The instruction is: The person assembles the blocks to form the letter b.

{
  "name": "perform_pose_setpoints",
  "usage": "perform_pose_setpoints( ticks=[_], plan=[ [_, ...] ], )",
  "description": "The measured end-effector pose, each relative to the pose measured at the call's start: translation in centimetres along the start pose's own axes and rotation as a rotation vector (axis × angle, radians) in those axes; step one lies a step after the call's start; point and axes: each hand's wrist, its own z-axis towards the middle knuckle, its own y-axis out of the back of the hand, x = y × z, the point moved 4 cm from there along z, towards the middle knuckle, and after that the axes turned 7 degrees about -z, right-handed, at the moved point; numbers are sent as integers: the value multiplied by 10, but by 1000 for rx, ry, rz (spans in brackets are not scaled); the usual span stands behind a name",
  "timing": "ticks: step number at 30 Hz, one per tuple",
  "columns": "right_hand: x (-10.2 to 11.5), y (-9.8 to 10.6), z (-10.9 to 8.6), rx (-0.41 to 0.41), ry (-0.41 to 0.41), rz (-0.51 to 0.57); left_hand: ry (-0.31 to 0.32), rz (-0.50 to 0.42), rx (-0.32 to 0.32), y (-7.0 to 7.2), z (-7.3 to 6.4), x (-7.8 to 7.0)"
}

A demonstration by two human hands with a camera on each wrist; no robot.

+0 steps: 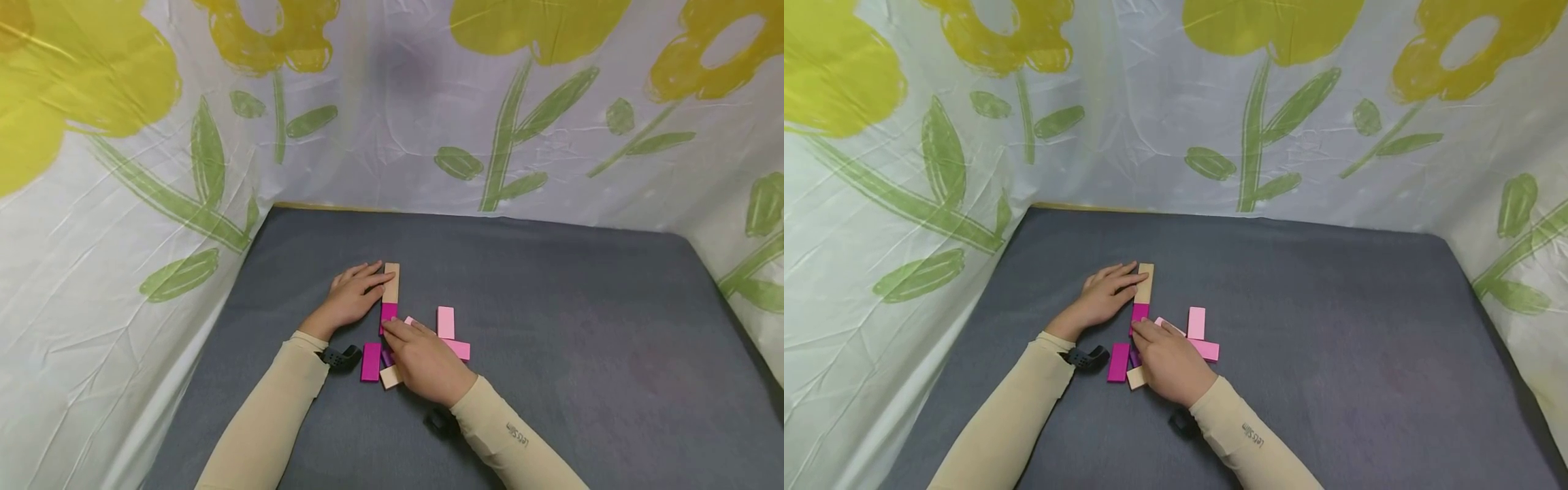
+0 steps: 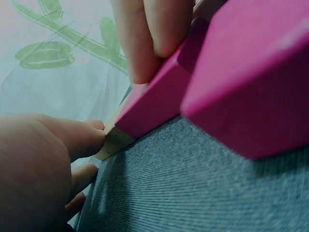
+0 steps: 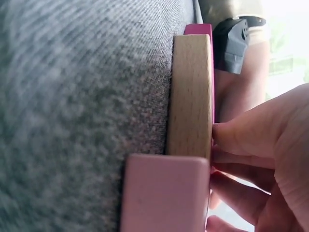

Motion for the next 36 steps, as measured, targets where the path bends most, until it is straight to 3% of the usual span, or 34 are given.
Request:
perform_pose_setpoints(
  ticks=[13,22,36],
  plan=[
    [-2,-3,2,-14,-16,43,1,8,-7,2,-2,-1],
    [-1,9,-6,-146,1,86,-5,-1,15,1,-1,-2],
    [0,5,-25,-108,-23,123,0,-8,4,2,-2,-3]
  ],
)
